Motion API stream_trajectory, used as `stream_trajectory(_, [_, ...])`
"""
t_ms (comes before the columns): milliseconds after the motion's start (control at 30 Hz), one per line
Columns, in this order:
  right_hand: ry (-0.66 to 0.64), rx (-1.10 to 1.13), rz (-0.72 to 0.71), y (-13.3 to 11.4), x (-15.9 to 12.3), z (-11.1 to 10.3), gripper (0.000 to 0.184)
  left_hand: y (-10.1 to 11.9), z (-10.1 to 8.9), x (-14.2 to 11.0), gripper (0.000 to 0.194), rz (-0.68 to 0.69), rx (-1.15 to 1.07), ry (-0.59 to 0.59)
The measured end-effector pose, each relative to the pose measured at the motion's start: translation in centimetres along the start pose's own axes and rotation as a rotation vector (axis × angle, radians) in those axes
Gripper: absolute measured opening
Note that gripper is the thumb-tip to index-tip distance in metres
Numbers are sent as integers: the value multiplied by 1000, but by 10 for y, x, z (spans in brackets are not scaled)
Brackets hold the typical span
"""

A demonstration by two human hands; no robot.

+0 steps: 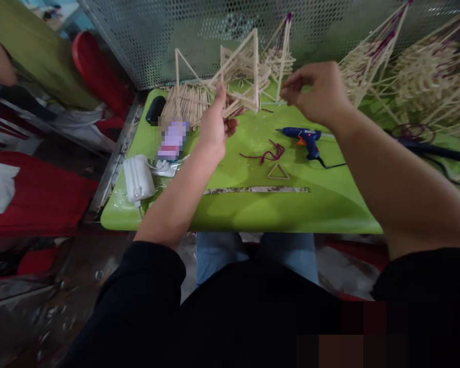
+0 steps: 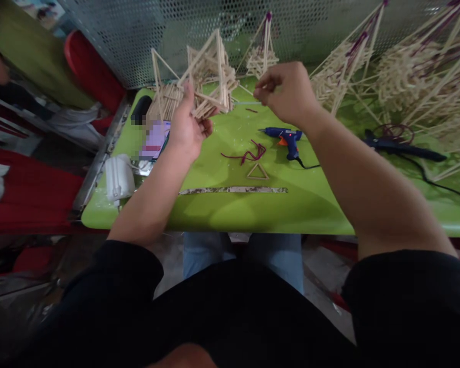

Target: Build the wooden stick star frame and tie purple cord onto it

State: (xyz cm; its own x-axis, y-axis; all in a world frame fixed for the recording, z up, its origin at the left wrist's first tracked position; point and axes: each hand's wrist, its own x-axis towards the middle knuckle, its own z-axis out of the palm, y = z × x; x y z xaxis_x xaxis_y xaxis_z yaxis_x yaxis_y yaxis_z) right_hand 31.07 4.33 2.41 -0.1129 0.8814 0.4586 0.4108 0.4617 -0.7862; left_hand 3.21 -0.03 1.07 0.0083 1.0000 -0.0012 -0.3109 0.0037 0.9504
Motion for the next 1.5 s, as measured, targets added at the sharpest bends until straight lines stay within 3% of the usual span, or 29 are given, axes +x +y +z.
stream_trajectory(133, [121, 176, 44, -25, -49, 3, 36, 1, 7, -13, 70, 56, 77, -28])
stream_trajectory(267, [114, 384, 85, -40, -80, 13, 21, 1, 15, -25, 51, 77, 69, -23])
stream_trajectory(500, [3, 580, 252, -32, -84, 21, 38, -15, 11, -20, 44, 220, 117, -151])
stream_trajectory(600, [-51, 665, 244, -30, -87, 25, 42, -22, 7, -15, 49, 305, 128, -209])
stream_trajectory(733, [-83, 671, 212, -37, -93, 27, 44, -26, 9, -16, 55, 346, 122, -200])
stream_trajectory(833, [-109, 692, 263, -43, -94, 27, 48, -26, 12, -20, 52, 317, 79, -198])
stream_trajectory(1033, [-224, 819, 364, -51, -96, 27, 70, -20, 21, -30, 49, 118, -13, -176])
stream_trajectory(1267, [-331, 901, 451, -51, -96, 23, 62, -10, 25, -33, 52, -35, -104, -152])
stream_trajectory(1500, [-469, 1033, 434, -36, -96, 22, 56, -7, 22, -35, 45, -9, -107, -238])
